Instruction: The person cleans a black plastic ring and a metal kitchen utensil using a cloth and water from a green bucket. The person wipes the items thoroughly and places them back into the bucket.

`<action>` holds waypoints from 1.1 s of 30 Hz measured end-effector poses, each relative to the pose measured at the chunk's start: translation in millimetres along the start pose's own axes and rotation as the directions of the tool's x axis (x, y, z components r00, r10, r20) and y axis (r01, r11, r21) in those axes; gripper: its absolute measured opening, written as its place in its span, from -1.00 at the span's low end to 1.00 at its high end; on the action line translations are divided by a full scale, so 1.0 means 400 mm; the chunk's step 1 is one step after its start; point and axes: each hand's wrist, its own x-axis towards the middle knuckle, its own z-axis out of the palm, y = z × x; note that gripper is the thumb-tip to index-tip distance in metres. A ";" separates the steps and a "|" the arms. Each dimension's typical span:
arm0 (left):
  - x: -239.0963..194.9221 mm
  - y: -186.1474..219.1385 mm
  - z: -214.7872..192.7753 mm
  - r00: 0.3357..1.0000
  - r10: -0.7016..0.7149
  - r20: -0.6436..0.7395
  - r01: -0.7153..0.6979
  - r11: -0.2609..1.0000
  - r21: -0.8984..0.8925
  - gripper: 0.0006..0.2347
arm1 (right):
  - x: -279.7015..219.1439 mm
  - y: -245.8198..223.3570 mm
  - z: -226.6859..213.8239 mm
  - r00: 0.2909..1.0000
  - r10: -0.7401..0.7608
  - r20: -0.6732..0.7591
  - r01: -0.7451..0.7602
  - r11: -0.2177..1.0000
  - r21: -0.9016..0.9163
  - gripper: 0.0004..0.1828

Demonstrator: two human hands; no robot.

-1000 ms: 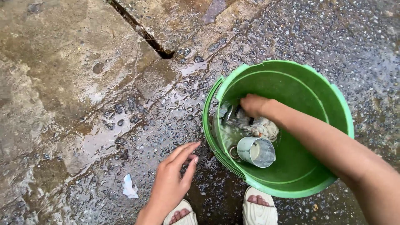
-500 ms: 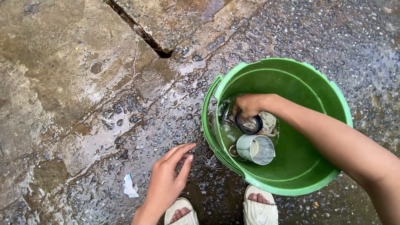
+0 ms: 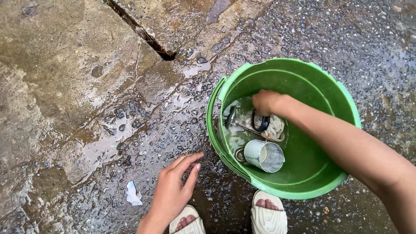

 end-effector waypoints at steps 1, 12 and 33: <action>0.000 -0.006 0.005 1.000 0.002 0.002 -0.002 1.000 0.000 -0.69 | -0.009 -0.013 0.005 1.000 0.003 0.000 -0.003 1.000 0.001 -0.76; -0.003 0.003 0.005 0.998 -0.061 0.033 0.062 0.998 -0.003 -0.70 | -0.078 0.001 -0.047 0.996 0.089 -0.013 -0.075 0.901 0.428 -0.54; -0.019 -0.009 0.015 0.996 -0.084 0.042 0.084 0.996 0.010 -0.70 | -0.113 -0.001 -0.024 0.923 -0.237 0.303 0.261 0.964 -0.042 -0.18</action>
